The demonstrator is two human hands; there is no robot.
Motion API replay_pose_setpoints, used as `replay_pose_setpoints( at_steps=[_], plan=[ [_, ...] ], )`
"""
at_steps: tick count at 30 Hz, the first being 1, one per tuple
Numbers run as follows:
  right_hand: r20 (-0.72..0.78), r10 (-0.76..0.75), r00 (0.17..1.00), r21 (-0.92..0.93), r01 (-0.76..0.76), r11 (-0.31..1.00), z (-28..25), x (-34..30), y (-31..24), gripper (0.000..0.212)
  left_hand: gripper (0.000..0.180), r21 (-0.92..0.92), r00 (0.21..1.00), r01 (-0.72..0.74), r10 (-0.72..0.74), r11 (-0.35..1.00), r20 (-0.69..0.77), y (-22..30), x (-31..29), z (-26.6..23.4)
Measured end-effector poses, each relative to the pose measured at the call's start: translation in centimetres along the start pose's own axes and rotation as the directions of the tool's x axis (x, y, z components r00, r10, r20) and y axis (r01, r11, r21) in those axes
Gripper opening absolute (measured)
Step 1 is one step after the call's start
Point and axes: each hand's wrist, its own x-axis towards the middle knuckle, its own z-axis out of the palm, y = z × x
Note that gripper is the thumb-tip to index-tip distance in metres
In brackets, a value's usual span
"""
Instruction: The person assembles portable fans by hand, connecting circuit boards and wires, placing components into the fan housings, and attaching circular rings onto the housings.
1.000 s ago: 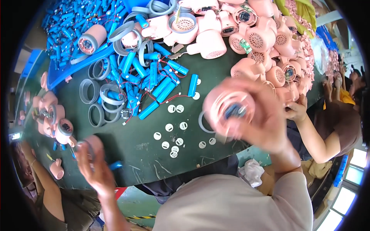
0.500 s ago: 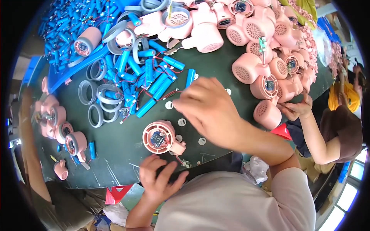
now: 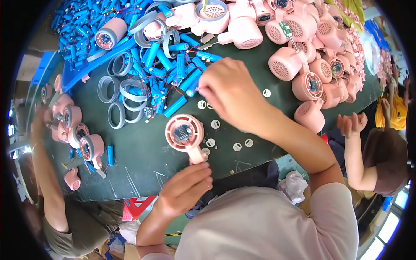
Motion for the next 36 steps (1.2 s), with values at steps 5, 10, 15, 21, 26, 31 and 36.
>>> replay_pose_setpoints(
  at_steps=[5, 10, 15, 21, 26, 31, 36],
  plan=[
    [0.055, 0.316, 0.947, 0.508, -0.299, 0.807, -2.5, 0.4, 0.8, 0.022, 0.017, -0.141, 0.860, 0.244, -0.281, 0.960, -0.426, -0.4, -0.4, 1.2],
    [0.097, 0.298, 0.950, 0.396, -0.311, 0.864, -4.0, -1.1, 0.0, 0.022, 0.025, -0.152, 0.797, 0.319, -0.352, 0.936, -0.491, 0.3, 1.0, 2.1],
    [-0.232, 0.000, 0.973, -0.062, -0.015, 0.998, -4.1, -1.3, 0.3, 0.013, 0.027, 0.211, 0.926, 0.259, -0.179, 0.943, -0.333, 1.3, 1.2, 1.5],
    [-0.071, 0.244, 0.967, 0.762, -0.106, 0.639, -5.9, -3.2, -1.8, 0.014, 0.026, 0.023, 0.821, 0.418, -0.367, 0.908, -0.438, 1.5, 1.0, 1.0],
    [0.091, 0.109, 0.990, 0.580, -0.142, 0.802, -1.5, -5.0, -5.5, 0.020, 0.030, -0.592, 0.638, 0.294, -0.615, 0.751, -0.464, 0.5, 2.0, 2.0],
    [0.016, 0.004, 1.000, 0.398, -0.010, 0.917, 0.0, -4.6, -6.2, 0.019, 0.024, -0.574, 0.640, 0.308, -0.611, 0.759, -0.465, 0.4, 1.6, 2.1],
    [0.032, -0.011, 0.999, 0.370, -0.002, 0.929, -0.4, -4.4, -6.3, 0.018, 0.021, -0.531, 0.664, 0.369, -0.616, 0.763, -0.424, 0.8, 1.9, 1.6]
  ],
)
